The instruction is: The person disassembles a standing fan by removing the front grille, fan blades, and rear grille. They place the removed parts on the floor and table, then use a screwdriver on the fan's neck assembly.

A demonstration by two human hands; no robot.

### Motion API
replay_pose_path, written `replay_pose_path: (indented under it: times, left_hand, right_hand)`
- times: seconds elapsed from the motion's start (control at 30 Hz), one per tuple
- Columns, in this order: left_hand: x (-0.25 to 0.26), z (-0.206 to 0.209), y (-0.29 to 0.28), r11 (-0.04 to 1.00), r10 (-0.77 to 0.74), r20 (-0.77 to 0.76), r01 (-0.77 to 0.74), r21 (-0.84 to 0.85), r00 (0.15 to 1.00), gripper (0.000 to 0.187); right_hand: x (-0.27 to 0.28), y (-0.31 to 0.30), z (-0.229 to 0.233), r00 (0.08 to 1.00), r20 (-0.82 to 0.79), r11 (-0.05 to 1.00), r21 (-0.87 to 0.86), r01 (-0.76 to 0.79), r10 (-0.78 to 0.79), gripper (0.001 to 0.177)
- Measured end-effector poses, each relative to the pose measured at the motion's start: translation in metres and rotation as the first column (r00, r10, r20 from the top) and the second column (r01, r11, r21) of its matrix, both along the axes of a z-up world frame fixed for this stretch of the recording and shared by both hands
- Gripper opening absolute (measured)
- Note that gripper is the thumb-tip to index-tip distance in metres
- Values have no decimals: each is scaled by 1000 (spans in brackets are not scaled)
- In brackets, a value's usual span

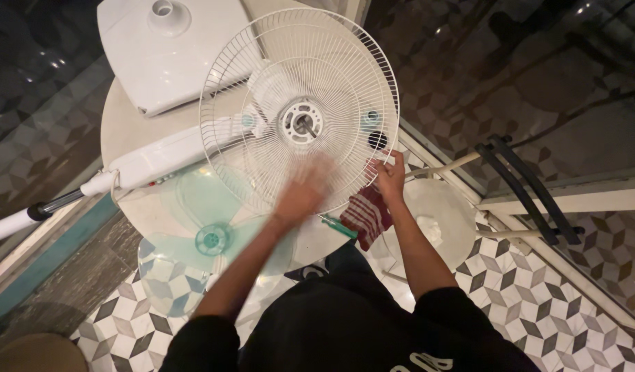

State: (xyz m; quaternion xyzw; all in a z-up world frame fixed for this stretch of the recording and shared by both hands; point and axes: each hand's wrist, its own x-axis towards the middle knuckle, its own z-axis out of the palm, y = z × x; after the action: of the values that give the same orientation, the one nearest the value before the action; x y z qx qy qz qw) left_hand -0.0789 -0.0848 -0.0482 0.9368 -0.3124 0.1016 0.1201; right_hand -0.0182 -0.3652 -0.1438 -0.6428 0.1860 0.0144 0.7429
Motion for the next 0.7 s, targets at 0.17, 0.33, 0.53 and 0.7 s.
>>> replay_pose_path:
  times: [0.17,0.33,0.53,0.7]
  left_hand:
    - [-77,-43,-63,897,-441,-138,438,-54,887,48]
    - [-73,-63,-54,918,-393,-17,392,-53,919,46]
    - [-83,-56,-56,933,-361,82,361,20,929,47]
    - [-89,-54,-56,934,-357,92,352,67,929,43]
  right_hand:
    - [-10,-6,-16,998,56,999,34,-16,14,40]
    - [-7,-6,-14,998,65,999,35,6,-8,40]
    - [-7,-4,3,989,142,996,77,32,-43,33]
    - [-6,-1,21,979,196,998,34,53,-59,34]
